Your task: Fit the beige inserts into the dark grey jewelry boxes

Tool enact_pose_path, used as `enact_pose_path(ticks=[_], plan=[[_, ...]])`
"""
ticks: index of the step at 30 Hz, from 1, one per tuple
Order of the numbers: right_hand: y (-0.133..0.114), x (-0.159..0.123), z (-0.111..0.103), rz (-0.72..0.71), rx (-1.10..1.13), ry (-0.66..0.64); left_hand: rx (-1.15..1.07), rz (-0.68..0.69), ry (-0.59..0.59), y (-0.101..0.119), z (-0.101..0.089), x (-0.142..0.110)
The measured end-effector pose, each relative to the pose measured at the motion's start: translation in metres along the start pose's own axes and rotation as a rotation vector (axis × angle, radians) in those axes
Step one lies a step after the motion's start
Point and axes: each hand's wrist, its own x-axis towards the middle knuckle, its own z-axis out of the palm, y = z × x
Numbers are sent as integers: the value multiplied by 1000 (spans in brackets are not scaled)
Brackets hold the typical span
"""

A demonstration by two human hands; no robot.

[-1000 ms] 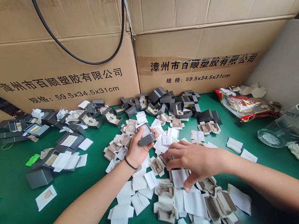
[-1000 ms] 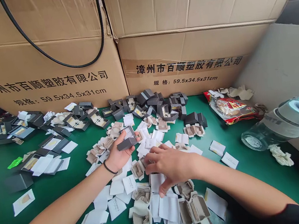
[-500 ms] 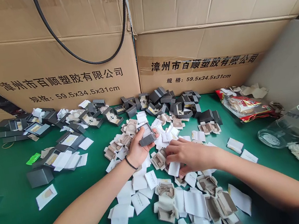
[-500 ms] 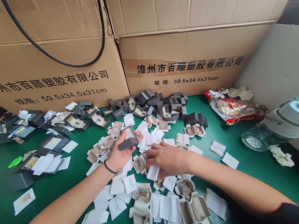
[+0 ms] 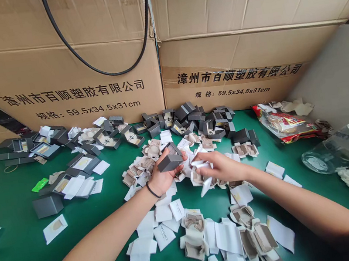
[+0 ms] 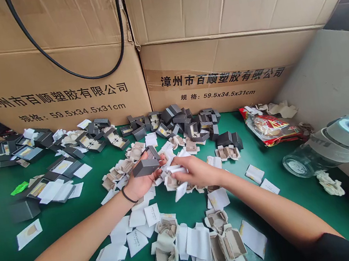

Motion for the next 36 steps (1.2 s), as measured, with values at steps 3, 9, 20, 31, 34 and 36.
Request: enact_pose_path(ticks=[3,9,20,31,34,36], plan=[[12,5,5,156,233,207,39,34,-78,-2,0,-1],[24,13,25,274,774,382,193,18,-133,-4,5,-5],[27,13,33,253,900,445,272,68,-32,-6,14,-12],[28,6,38,177,365,547,68,34,42,0,4,-3],[23,2,39,14,174,601,125,43,21,-2,2,-3],[21,1,41,30,186,603,242,28,-20,-4,0,-5]])
